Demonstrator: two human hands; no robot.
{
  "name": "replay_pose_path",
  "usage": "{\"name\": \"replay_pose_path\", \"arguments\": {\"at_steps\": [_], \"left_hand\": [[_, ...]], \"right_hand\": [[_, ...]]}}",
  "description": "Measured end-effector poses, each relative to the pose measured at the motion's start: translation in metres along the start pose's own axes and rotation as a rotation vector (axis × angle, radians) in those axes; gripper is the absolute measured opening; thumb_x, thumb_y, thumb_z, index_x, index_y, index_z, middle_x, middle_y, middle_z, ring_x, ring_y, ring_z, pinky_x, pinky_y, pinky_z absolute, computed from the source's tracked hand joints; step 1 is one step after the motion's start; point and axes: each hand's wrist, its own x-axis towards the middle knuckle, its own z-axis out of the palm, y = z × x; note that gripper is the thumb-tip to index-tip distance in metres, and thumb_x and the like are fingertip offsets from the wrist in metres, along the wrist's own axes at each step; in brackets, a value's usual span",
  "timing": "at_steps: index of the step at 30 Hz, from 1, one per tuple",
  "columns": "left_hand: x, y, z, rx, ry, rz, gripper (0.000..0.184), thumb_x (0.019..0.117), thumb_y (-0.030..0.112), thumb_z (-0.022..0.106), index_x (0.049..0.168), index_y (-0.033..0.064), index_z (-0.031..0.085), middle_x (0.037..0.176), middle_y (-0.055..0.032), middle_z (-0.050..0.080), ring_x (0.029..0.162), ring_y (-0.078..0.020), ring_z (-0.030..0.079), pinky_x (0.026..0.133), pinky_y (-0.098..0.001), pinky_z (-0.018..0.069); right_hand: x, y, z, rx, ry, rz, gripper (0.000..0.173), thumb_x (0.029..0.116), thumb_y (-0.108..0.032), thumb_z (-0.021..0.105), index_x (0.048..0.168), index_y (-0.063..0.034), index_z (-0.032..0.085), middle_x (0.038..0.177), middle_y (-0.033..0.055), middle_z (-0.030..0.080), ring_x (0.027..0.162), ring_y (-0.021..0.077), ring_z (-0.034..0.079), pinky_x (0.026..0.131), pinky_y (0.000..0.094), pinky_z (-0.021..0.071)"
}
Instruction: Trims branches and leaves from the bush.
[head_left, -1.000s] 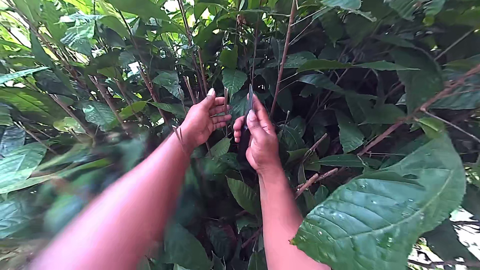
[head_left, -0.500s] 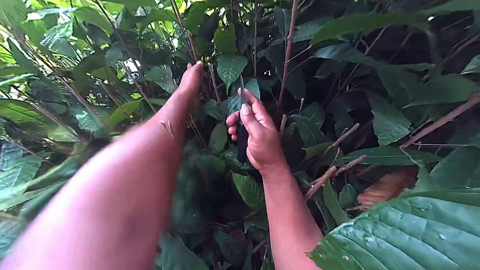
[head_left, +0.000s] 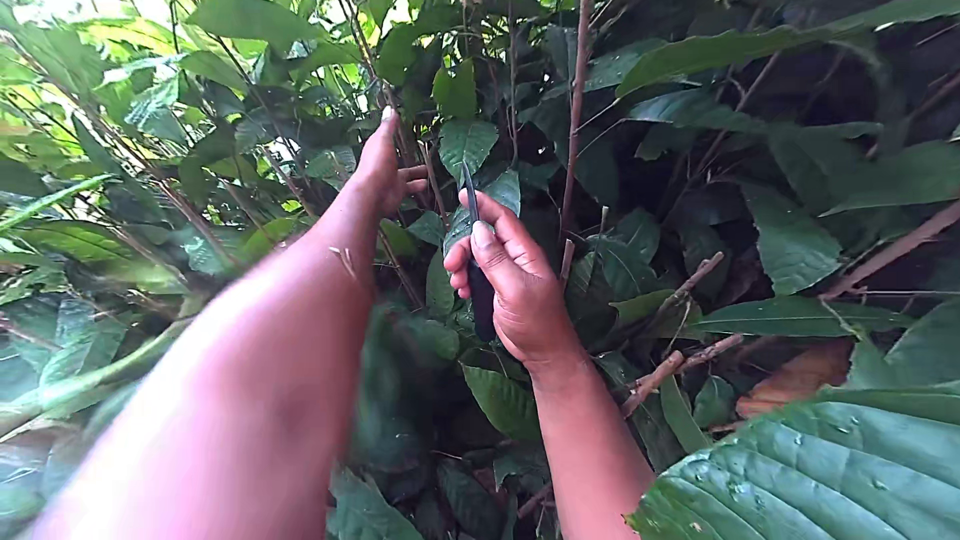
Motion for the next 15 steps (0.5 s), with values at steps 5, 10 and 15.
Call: {"name": "replay_pose_path", "arguments": {"at_steps": [5,10,15], "left_hand": [[-0.002,0.004,0.006,0.04,-0.096,-0.013,0.072,0.104,0.068,0.023,0.159,0.0233,0.027,0.137,-0.0157,0.055,0.101,-0.0286,0.066,0.078,-0.0421,0.0569],[-0.049,0.006,-0.018,0.064,-0.017,0.036,0.073,0.1055,0.066,0.014,0.123,0.0125,0.06,0.109,-0.0076,0.064,0.091,-0.0232,0.069,0.077,-0.0411,0.0592],[-0.125,0.005,-0.042,0.117,-0.203,0.095,0.07,0.1062,0.064,0.017,0.13,0.0111,0.057,0.111,-0.007,0.068,0.096,-0.0232,0.071,0.083,-0.0411,0.0609]], "right_hand": [[0.002,0.003,-0.003,0.027,-0.013,-0.001,0.045,0.1122,-0.023,0.03,0.153,-0.0105,0.041,0.088,0.0072,0.063,0.067,0.0118,0.058,0.056,0.0215,0.048],[0.003,0.005,-0.012,-0.019,0.028,0.05,0.044,0.1128,-0.026,0.032,0.154,-0.0181,0.044,0.09,0.0067,0.064,0.068,0.0122,0.059,0.056,0.0218,0.0488],[0.004,0.012,0.002,0.002,-0.001,0.067,0.044,0.1122,-0.022,0.034,0.153,-0.016,0.048,0.088,0.0063,0.065,0.067,0.0118,0.06,0.056,0.0224,0.0498]]}}
